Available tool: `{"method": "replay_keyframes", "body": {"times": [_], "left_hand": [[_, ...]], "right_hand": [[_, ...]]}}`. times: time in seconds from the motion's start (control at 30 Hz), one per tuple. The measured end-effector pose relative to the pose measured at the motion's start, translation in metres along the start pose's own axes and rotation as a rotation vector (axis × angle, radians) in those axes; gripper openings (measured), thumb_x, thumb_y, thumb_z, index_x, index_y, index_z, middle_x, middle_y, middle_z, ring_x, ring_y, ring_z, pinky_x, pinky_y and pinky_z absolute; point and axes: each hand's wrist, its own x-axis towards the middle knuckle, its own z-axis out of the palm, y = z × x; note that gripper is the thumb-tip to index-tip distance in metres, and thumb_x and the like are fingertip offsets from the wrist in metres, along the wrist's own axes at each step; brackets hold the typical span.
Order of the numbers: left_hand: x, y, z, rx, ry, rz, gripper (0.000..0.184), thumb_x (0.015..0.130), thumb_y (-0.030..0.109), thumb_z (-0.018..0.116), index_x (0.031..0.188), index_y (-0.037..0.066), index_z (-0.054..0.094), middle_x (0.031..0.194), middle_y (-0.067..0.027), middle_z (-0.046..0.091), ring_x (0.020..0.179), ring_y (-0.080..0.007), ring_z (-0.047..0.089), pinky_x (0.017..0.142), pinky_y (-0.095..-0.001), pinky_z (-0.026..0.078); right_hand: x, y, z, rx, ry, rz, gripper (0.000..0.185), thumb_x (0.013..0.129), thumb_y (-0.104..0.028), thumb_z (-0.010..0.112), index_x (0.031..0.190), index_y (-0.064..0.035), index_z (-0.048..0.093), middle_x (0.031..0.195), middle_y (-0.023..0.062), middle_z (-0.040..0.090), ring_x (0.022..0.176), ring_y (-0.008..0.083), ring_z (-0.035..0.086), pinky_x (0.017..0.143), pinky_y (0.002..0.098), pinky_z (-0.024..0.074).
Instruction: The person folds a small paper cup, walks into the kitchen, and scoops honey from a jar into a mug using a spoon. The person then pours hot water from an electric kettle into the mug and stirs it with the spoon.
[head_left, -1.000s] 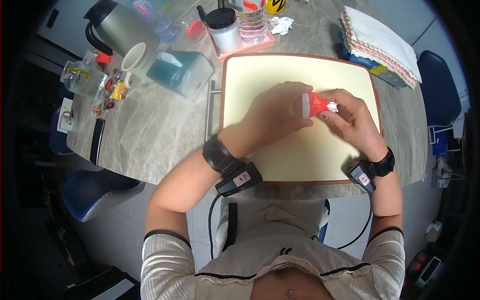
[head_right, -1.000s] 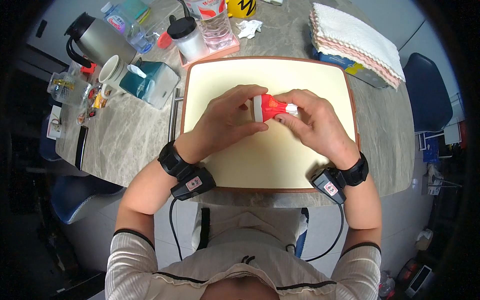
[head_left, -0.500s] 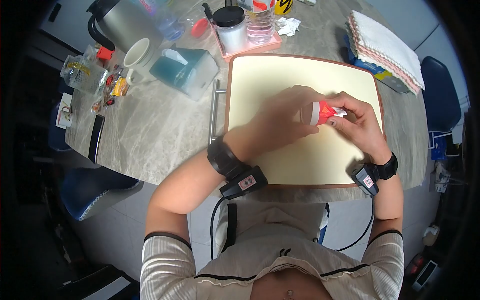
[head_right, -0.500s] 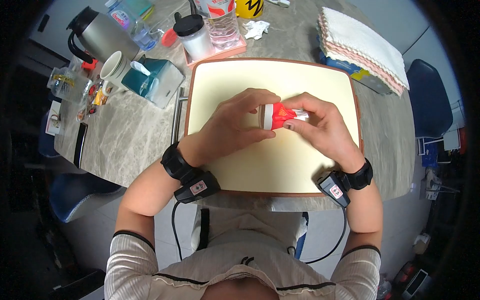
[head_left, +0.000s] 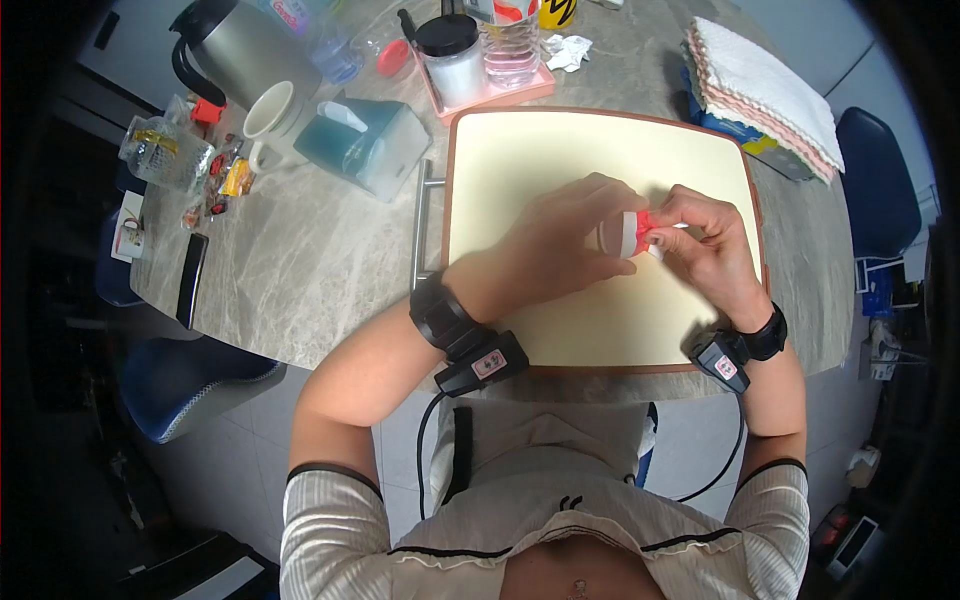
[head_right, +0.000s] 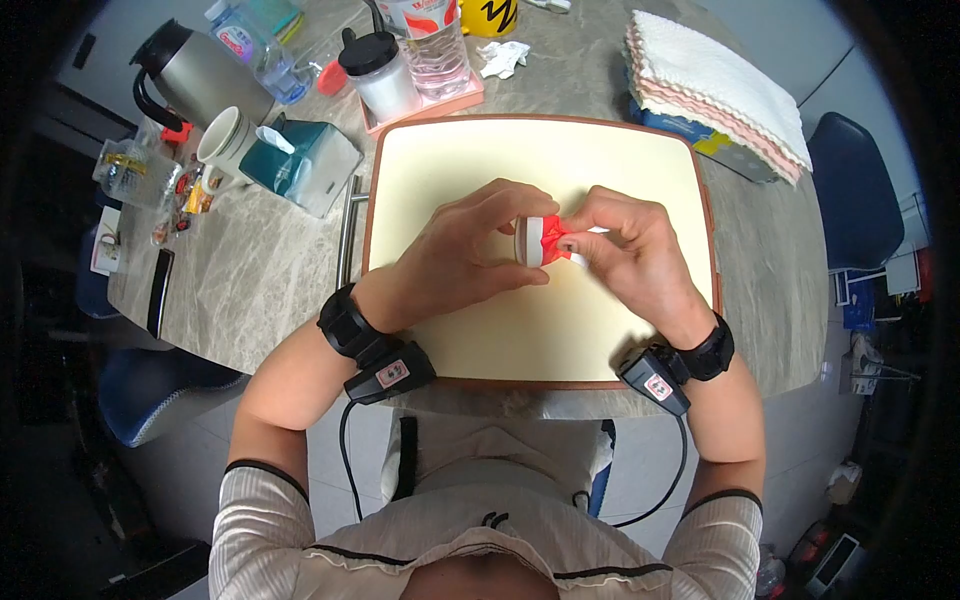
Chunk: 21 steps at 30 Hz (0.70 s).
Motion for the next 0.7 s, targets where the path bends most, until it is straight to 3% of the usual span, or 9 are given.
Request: {"method": "replay_keyframes", "body": {"times": [0.17,0.37,0.47,0.7], "left_hand": [[-0.0017,-0.0036,0.0013,0.006,0.026,-0.029,0.056,0.068,0.009,0.077,0.117,0.01,0.052,0.113,-0.0087,0.057,0.096,-0.0219,0.058,0.078,-0.0305,0.047],[0.0011,0.0042,-0.0004,0.143,0.108,-0.142,0.054,0.069,0.009,0.076,0.118,0.01,0.052,0.112,-0.0069,0.057,0.096,-0.0196,0.057,0.079,-0.0285,0.047],[-0.0005,0.0027,-0.0018,0.148,0.11,-0.167,0.054,0.07,0.009,0.075,0.119,0.01,0.052,0.111,-0.0062,0.057,0.096,-0.0187,0.056,0.079,-0.0285,0.046],[-0.0029,-0.0028,-0.0015,0.094,0.116,-0.12,0.052,0.072,0.008,0.074,0.119,0.01,0.052,0.112,-0.0076,0.057,0.099,-0.0206,0.056,0.084,-0.03,0.046]], "right_hand": [[0.0001,-0.0008,-0.001,-0.04,0.028,-0.003,0.012,0.077,-0.001,0.068,0.088,0.0003,0.065,0.076,0.0056,0.06,0.067,0.0113,0.052,0.063,0.0246,0.0429],[0.0033,-0.0044,0.0018,-0.122,0.131,-0.001,0.021,0.076,-0.004,0.069,0.097,-0.0024,0.065,0.085,0.0038,0.062,0.077,0.0103,0.053,0.07,0.0226,0.0421],[0.0033,-0.0034,0.0016,-0.125,0.238,0.035,0.019,0.077,-0.003,0.068,0.096,-0.0026,0.065,0.089,0.0034,0.063,0.082,0.01,0.054,0.072,0.0228,0.0416],[0.0039,0.0013,-0.0019,-0.058,0.237,-0.026,0.009,0.077,0.002,0.065,0.086,0.0003,0.066,0.092,0.0066,0.064,0.086,0.0146,0.058,0.078,0.0256,0.0438]]}}
